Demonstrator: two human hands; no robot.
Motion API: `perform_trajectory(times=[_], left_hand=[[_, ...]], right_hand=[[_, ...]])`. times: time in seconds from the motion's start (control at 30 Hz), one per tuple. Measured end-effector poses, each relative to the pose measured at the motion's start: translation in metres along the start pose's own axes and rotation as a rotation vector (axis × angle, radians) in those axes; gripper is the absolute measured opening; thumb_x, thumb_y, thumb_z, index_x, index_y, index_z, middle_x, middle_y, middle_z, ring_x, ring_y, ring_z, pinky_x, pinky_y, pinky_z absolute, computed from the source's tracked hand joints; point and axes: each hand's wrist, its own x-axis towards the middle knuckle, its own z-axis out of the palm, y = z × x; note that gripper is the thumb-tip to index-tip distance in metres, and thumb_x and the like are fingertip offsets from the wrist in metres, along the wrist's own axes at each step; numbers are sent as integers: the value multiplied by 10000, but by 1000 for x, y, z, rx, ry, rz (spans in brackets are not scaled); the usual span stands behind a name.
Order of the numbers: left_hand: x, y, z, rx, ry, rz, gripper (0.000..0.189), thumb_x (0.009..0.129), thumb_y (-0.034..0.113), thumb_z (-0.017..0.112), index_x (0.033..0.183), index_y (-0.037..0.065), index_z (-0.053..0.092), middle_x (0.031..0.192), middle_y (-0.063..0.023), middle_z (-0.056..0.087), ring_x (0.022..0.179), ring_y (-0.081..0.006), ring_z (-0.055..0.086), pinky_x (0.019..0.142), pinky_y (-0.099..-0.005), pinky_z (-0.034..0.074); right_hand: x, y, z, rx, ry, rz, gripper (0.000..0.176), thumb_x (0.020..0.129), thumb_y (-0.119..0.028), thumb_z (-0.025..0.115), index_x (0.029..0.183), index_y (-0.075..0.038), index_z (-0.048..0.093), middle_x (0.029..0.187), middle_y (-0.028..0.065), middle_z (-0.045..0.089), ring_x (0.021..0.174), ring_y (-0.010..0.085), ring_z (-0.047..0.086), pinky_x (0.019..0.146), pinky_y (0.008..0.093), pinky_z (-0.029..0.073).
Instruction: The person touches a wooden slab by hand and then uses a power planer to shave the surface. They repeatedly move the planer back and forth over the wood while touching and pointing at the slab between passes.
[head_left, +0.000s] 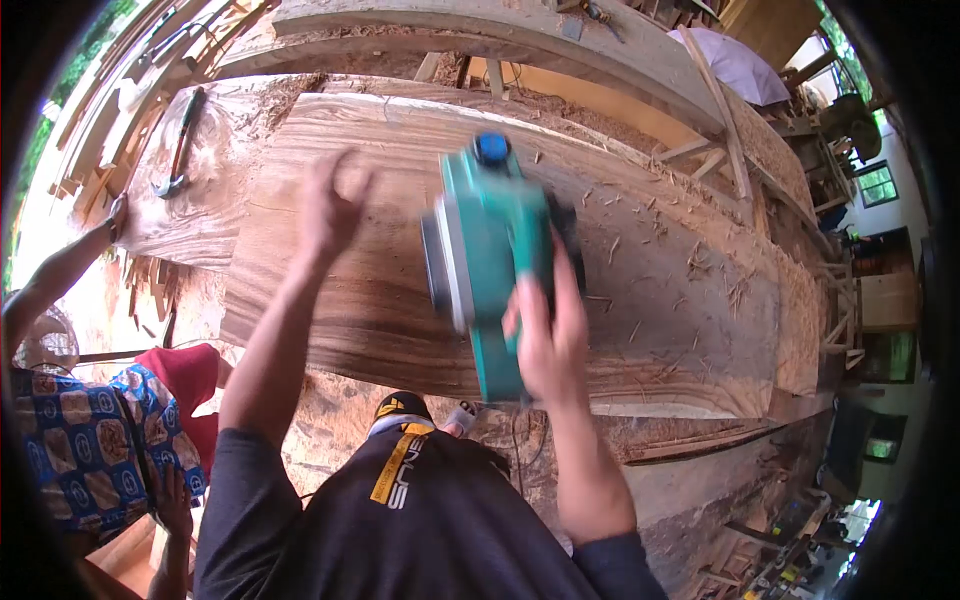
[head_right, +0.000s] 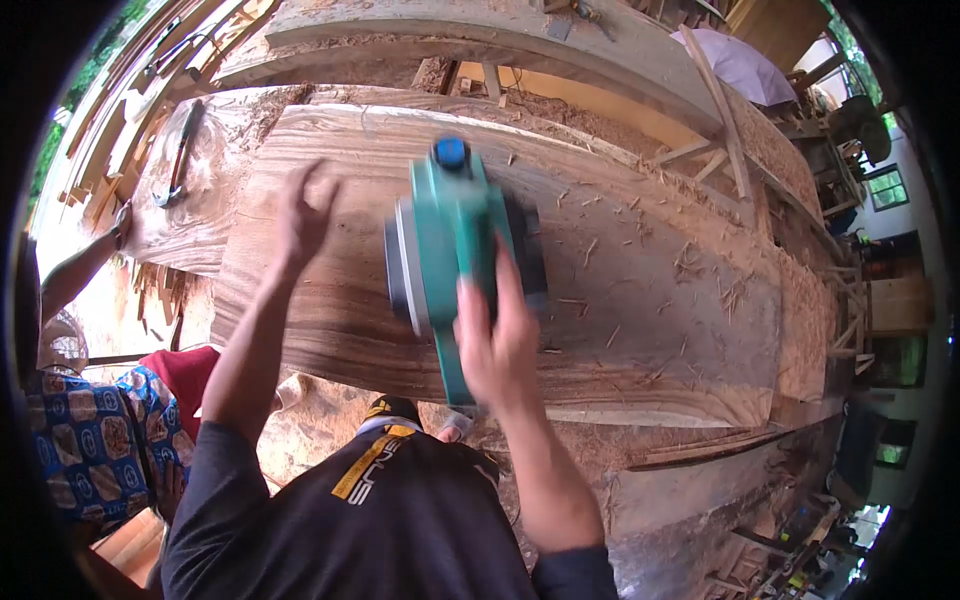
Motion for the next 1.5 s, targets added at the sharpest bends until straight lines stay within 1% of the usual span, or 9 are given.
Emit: perform_trajectory(times=[0.07, 0.27, 0.4, 0.53, 0.67, 0.77, 0.93, 1.33, 1.5], left_hand=[[-20, 106, -17, -362, -429, -131, 554, 879, 395, 790, 1288, 60, 629, 1066, -174, 708, 1019, -327, 676, 865, -419, 550], [-74, 200, -9, -340, -972, 537, 449, 861, 488, 736, 1059, 93, 654, 813, -155, 675, 723, -357, 697, 596, -453, 542], [-66, 192, 2, -333, -794, 351, 339, 897, 415, 697, 929, 89, 610, 806, -136, 658, 698, -346, 682, 572, -446, 528], [-12, 153, -2, -369, -667, 166, 824, 838, 640, 728, 1375, 35, 571, 1101, -253, 694, 1041, -407, 684, 868, -486, 553], [20, 26, -13, 259, -314, -149, 713, 972, 599, 586, 1422, 49, 532, 1402, -244, 561, 1301, -361, 540, 1062, -496, 451], [13, -46, -43, 673, -191, -393, 850, 926, 691, 555, 1515, 92, 434, 1571, -223, 394, 1450, -385, 361, 1187, -563, 241], [9, -61, -44, 632, -91, -420, 757, 924, 661, 562, 1481, 153, 496, 1542, -163, 449, 1415, -388, 403, 1151, -567, 289], [15, -74, -55, 409, 19, -529, 586, 1018, 569, 437, 1400, 144, 567, 1433, -166, 566, 1336, -391, 496, 1123, -501, 344], [12, -81, -56, 268, 78, -530, 558, 1060, 506, 367, 1355, 86, 586, 1379, -190, 608, 1301, -374, 536, 1104, -491, 352]], right_hand=[[-81, -5, -24, -12, -16, 37, 574, 1038, -105, 515, 1576, -23, 332, 751, 13, 549, 659, 75, 533, 583, 254, 466], [-225, 3, -79, -177, -42, 60, 625, 1007, -324, 527, 1385, 159, 407, 709, 94, 604, 614, 157, 602, 596, 302, 512], [-181, 1, -67, -146, -25, 58, 585, 992, -210, 560, 1443, 134, 416, 775, 100, 646, 643, 155, 642, 620, 292, 539], [-103, -6, -32, -113, 5, 25, 543, 1003, -129, 530, 1486, 83, 401, 894, 93, 650, 626, 109, 585, 598, 276, 509], [-11, -5, 2, -102, 55, -81, 481, 1033, -109, 512, 1500, -20, 438, 803, 41, 630, 565, 89, 549, 537, 283, 476], [72, -2, 28, -78, 95, -82, 421, 1051, -219, 539, 1446, -74, 514, 743, 33, 610, 542, 98, 567, 508, 295, 475], [185, 6, 54, -31, 44, -156, 406, 1054, -364, 543, 1317, -59, 590, 728, 40, 621, 580, 125, 630, 540, 311, 525], [-174, 3, -37, -44, -118, 58, 644, 998, -212, 547, 1503, 117, 319, 774, 84, 599, 614, 134, 576, 586, 297, 502], [-160, 7, -25, -61, -131, 25, 657, 993, -179, 570, 1505, 132, 299, 757, 88, 600, 640, 153, 609, 632, 303, 534]])
